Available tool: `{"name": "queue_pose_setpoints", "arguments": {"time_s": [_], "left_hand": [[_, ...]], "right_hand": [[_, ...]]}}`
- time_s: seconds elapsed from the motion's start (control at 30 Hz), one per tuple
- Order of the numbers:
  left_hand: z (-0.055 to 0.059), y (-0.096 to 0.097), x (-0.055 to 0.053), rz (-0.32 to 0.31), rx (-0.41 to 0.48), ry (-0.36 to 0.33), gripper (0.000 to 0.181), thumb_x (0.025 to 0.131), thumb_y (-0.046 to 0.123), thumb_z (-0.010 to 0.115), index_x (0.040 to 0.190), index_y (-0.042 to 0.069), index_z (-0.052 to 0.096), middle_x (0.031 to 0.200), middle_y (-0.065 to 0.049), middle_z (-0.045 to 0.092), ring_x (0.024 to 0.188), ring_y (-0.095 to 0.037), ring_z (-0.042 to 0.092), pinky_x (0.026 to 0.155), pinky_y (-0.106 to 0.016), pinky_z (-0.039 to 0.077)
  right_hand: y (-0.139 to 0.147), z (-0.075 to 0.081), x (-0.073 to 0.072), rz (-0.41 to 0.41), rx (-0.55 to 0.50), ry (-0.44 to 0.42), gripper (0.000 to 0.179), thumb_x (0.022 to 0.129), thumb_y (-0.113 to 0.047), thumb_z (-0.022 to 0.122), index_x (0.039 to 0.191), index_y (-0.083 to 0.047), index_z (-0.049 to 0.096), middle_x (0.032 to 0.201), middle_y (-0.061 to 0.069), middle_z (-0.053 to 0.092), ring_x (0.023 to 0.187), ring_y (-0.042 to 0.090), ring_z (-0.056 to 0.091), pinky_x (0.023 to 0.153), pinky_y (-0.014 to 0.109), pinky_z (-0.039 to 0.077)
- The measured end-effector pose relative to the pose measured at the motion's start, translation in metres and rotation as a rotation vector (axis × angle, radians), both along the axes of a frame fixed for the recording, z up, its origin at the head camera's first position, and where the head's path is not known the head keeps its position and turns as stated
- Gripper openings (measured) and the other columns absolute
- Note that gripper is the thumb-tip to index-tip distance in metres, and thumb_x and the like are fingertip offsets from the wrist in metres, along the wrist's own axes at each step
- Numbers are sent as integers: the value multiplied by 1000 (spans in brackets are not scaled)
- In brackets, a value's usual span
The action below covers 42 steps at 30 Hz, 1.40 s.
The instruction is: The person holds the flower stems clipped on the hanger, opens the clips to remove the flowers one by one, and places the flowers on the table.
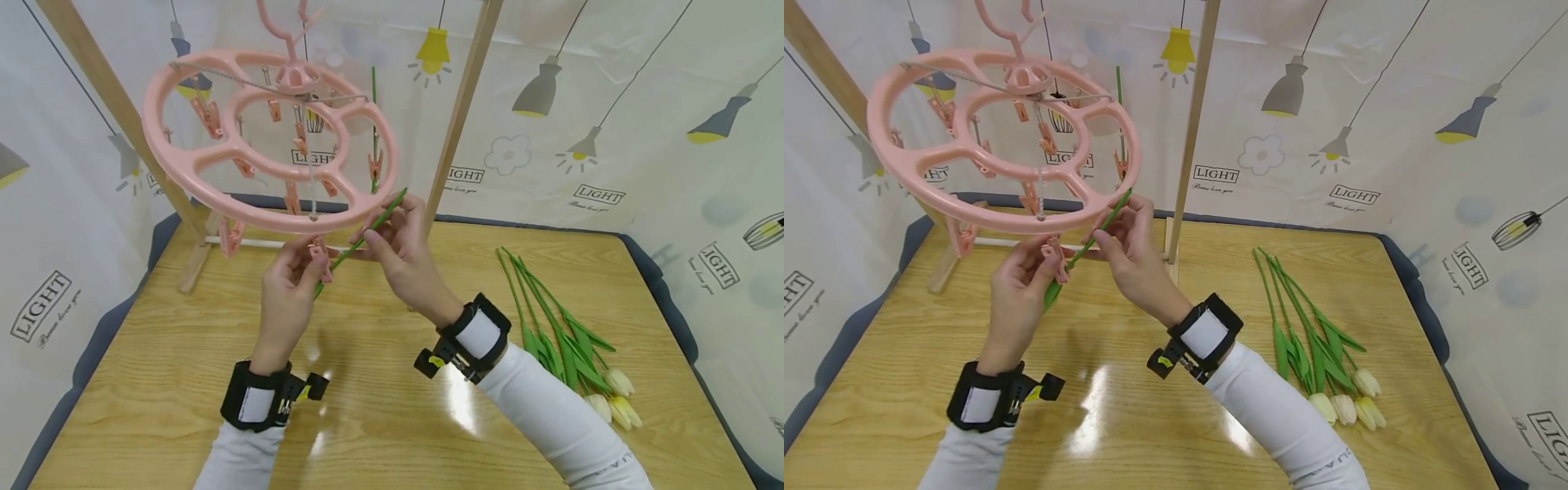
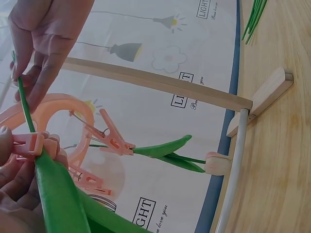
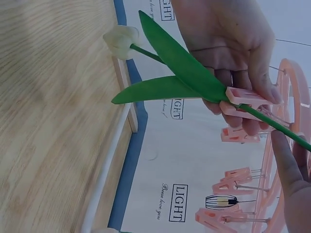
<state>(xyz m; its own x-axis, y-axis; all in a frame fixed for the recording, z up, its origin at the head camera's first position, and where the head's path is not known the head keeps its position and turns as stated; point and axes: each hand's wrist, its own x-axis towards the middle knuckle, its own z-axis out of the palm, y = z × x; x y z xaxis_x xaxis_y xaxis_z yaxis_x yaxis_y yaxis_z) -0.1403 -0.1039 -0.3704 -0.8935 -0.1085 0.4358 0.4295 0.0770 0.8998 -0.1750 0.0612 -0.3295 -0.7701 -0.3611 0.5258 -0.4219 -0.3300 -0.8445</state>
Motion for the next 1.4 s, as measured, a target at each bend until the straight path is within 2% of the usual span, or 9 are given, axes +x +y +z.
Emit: {"name": "queue_pose_setpoints", "arguments": {"time_s": [0.2, 0.37, 0.5, 0.8, 1.07, 1.4], "left_hand": [[-1, 0, -2, -22, -32, 31, 30, 100, 0, 45, 127, -12, 52, 89, -19, 58, 67, -8, 51, 58, -16, 44], [0, 1, -2, -27, -47, 35, 30, 101, 1, 44, 127, -11, 51, 91, -23, 59, 68, -9, 51, 58, -16, 43], [0, 1, -2, -12, -58, 53, 27, 100, 0, 45, 123, -12, 52, 90, -26, 60, 67, -8, 51, 57, -17, 43], [1, 0, -2, 32, -120, 79, 22, 100, 1, 45, 114, -13, 55, 85, -24, 61, 63, -9, 49, 52, -19, 40], [3, 1, -1, 46, -114, 103, 18, 99, 2, 49, 103, -14, 55, 83, -19, 60, 63, -9, 51, 52, -16, 44], [3, 1, -1, 78, -68, 123, 19, 98, 2, 51, 101, -15, 58, 83, -21, 63, 60, -9, 51, 52, -12, 44]], "right_hand": [[-2, 1, 2, -29, 9, 19, 37, 95, 19, 36, 123, 9, 12, 104, 1, 47, 88, 17, 59, 78, 41, 63], [-3, 1, 2, -47, 1, 26, 36, 95, 19, 36, 121, 10, 14, 102, 1, 48, 87, 17, 60, 77, 39, 63], [-4, 0, 1, -47, -2, 30, 36, 95, 19, 36, 121, 10, 14, 101, 1, 48, 86, 17, 60, 76, 37, 64], [-5, 1, 1, -38, -13, 22, 36, 95, 17, 38, 122, 5, 18, 101, 2, 49, 86, 18, 60, 76, 38, 64], [-7, 1, 2, -32, -34, 7, 35, 94, 18, 39, 119, 1, 20, 101, 6, 50, 86, 17, 61, 76, 42, 63], [-7, 0, 2, -42, -29, 28, 36, 93, 20, 39, 119, 6, 18, 100, 5, 51, 86, 17, 61, 76, 41, 64]]}}
